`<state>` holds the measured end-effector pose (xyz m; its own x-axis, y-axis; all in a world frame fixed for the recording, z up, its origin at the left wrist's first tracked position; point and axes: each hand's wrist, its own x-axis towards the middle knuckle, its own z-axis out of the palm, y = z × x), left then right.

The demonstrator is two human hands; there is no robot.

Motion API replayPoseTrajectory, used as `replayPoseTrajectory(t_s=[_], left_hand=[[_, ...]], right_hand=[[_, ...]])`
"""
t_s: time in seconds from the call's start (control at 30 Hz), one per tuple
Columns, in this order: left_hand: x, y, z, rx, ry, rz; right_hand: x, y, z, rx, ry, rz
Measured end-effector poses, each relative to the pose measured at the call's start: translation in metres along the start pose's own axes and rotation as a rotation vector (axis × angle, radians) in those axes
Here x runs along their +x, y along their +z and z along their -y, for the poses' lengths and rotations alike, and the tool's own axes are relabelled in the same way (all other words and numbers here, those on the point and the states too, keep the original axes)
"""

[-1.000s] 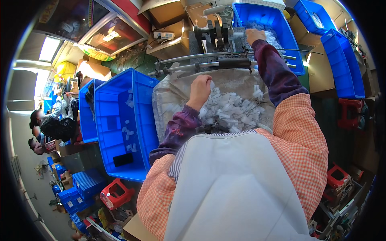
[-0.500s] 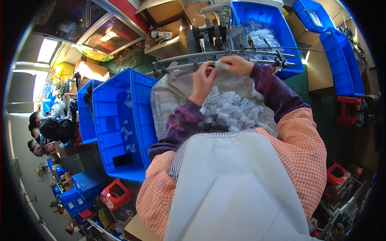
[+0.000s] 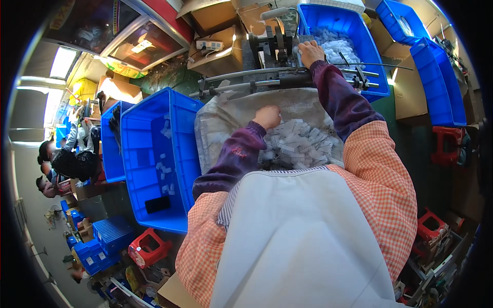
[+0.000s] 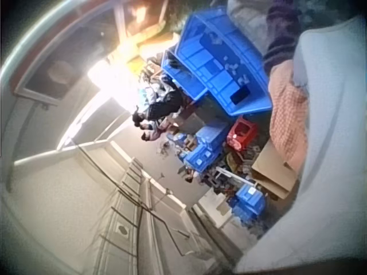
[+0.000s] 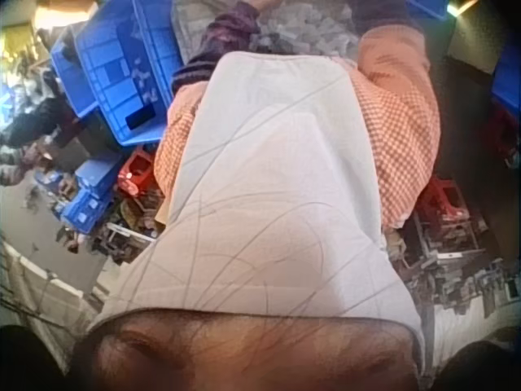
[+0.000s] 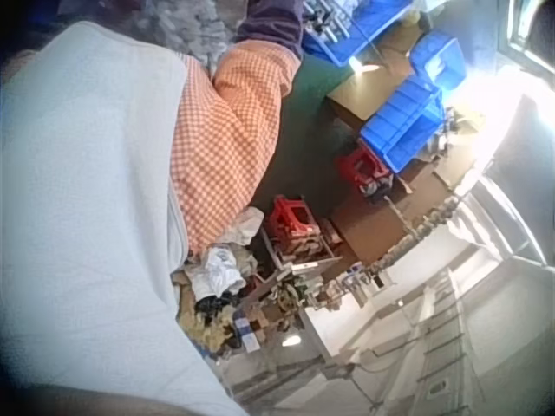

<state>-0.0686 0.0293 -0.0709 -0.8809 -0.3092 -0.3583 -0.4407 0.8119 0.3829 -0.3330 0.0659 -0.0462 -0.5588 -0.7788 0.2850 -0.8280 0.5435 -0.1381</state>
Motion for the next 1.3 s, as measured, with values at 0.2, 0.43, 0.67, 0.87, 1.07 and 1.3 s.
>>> replayPoseTrajectory(t_s=[0.2,0.43,0.67,0.87,1.07,1.3], left_hand=[[-0.003,0.0,-0.003,-0.077,-0.007,-0.044],[-0.002,0.007,0.004,-0.194,0.0,-0.132],[0.0,0.007,0.004,-0.257,-0.005,-0.165],[-0.005,0.006,-0.002,-0.332,0.046,-0.396],[-0.015,0.001,-0.015,-0.396,0.059,-0.538],[-0.023,-0.009,-0.013,-0.418,-0.076,-0.436]], right_hand=[[0.001,0.002,-0.001,0.01,-0.011,0.01],[0.006,-0.004,-0.001,0.119,0.052,0.101],[-0.001,-0.022,-0.002,-0.022,0.256,0.144],[-0.017,-0.023,0.006,-0.02,0.234,0.087],[-0.009,-0.006,0.04,-0.026,0.177,0.053],[-0.009,-0.004,0.059,-0.029,0.132,0.001]])
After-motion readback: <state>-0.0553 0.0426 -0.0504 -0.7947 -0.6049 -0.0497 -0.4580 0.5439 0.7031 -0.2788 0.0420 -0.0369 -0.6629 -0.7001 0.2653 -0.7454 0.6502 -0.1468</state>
